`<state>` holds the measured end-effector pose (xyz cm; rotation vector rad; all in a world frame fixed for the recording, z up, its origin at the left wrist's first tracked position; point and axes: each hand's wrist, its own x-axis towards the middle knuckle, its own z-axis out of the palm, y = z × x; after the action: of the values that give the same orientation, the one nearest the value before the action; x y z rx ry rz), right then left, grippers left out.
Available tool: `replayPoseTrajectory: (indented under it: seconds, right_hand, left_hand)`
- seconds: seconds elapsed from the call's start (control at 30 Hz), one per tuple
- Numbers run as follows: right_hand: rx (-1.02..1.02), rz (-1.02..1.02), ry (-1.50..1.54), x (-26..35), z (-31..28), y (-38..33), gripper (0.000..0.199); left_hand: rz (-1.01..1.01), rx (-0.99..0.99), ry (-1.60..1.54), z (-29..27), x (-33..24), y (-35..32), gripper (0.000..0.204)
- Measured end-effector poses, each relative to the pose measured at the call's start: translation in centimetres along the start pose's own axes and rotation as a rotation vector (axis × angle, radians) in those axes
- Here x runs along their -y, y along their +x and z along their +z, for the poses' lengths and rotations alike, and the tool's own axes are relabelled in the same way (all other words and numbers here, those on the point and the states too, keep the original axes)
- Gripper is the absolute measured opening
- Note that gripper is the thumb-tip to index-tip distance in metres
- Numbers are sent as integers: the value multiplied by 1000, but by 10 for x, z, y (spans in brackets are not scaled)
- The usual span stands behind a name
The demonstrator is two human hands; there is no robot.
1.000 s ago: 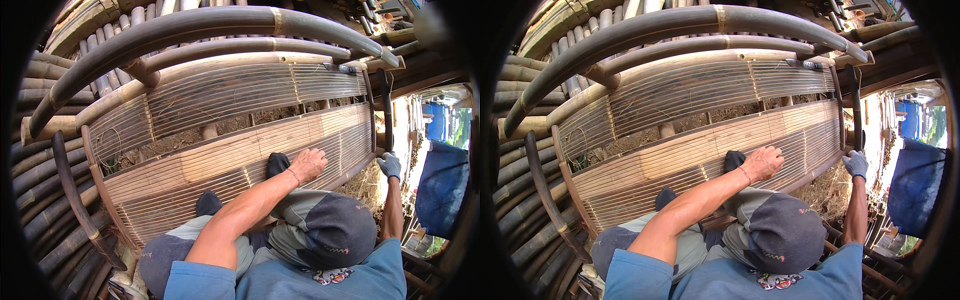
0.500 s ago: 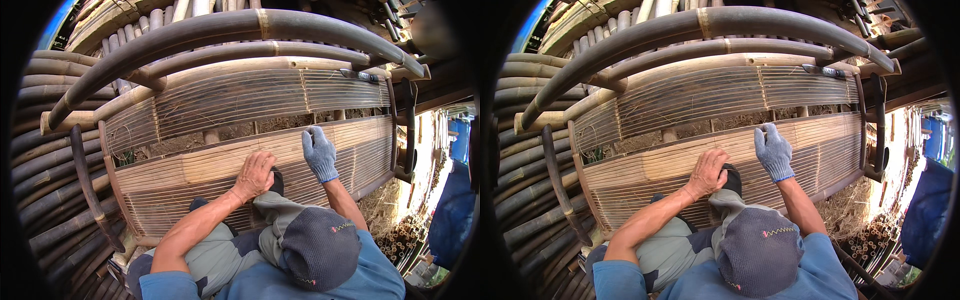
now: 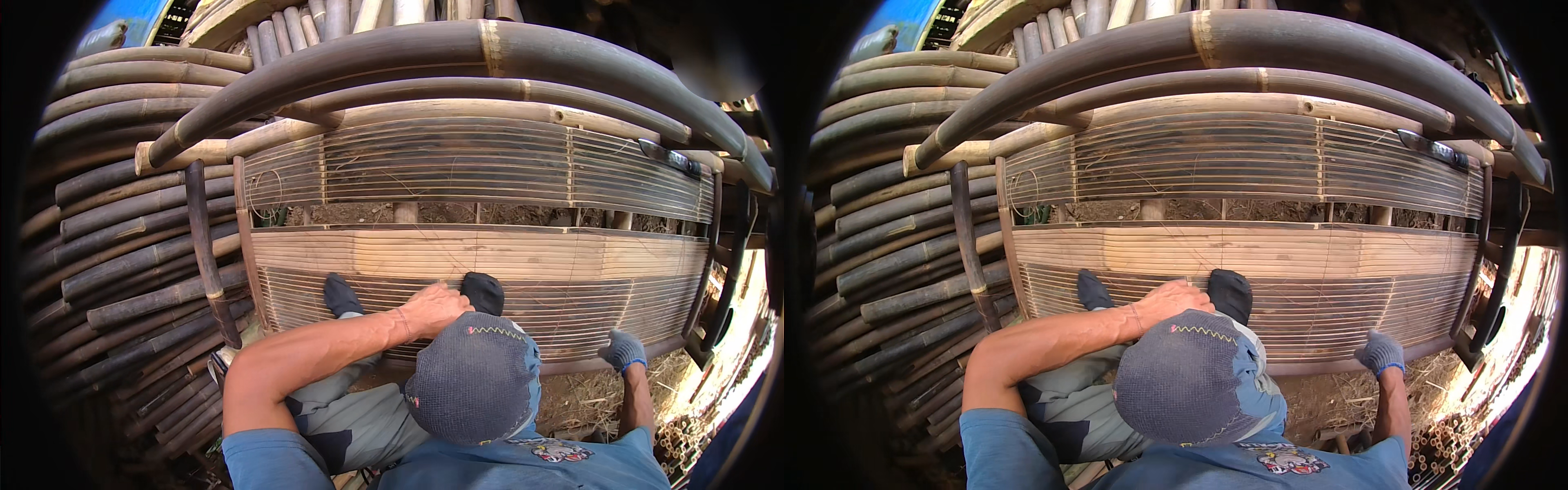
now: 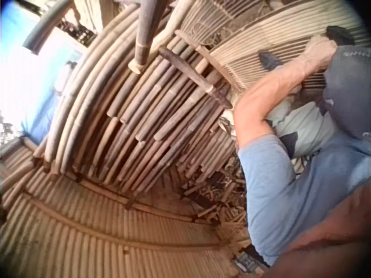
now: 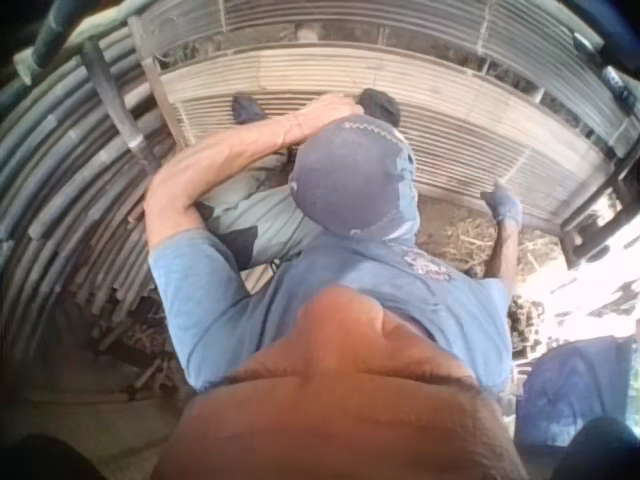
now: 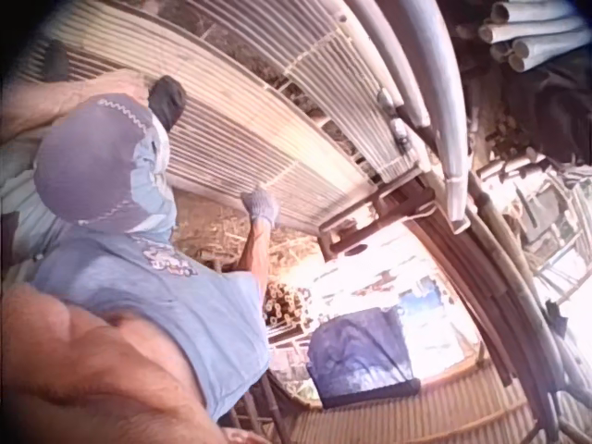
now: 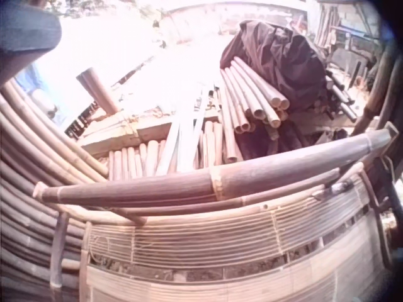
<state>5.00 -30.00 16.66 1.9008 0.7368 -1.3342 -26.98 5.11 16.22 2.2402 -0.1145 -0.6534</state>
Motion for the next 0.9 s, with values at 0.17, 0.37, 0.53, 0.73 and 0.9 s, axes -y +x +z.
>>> replayPoseTrajectory:
  seconds: [0.17,0.37,0.53,0.73,0.9]
  right_hand:
    - [-1059,-124,604,66,-79,-14,34]
    - [-1227,-414,645,216,-97,17,56]
    - [-1127,-205,641,236,-77,42,32]
    - [-184,-470,1297,247,-95,31,29]
    - [-380,-894,934,235,-88,43,28]
  left_hand:
    - [-209,-489,455,-58,53,11,44]
    - [-80,-496,422,-64,81,68,29]
    - [36,-155,-122,-35,12,69,20]
    - [-101,-115,-590,-12,-22,79,22]
    - [211,90,-720,11,-62,50,22]
